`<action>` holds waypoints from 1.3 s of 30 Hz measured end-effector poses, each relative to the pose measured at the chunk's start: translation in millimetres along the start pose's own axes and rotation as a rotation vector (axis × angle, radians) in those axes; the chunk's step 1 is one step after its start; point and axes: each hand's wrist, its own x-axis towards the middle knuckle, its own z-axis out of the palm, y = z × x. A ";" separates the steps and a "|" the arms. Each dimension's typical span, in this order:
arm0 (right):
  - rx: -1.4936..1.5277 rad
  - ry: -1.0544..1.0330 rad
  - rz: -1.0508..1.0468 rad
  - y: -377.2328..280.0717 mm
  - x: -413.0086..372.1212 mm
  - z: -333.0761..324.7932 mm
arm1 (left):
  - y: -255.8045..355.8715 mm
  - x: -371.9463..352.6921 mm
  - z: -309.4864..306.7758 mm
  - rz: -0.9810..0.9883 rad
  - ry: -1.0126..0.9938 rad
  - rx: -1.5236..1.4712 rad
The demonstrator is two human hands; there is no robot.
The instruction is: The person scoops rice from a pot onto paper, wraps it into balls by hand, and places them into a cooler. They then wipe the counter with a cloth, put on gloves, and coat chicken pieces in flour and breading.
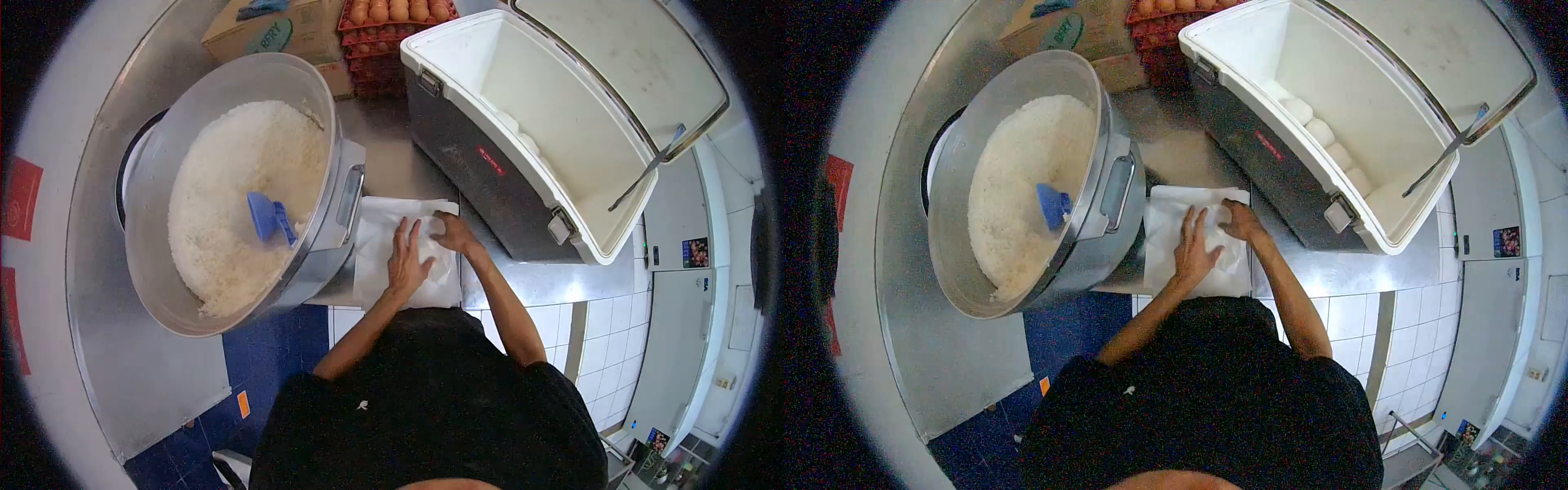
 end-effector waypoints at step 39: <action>-0.210 -0.270 0.089 -0.7 -3.5 67.4 | -130.0 91.7 42.4 0.144 -0.687 0.546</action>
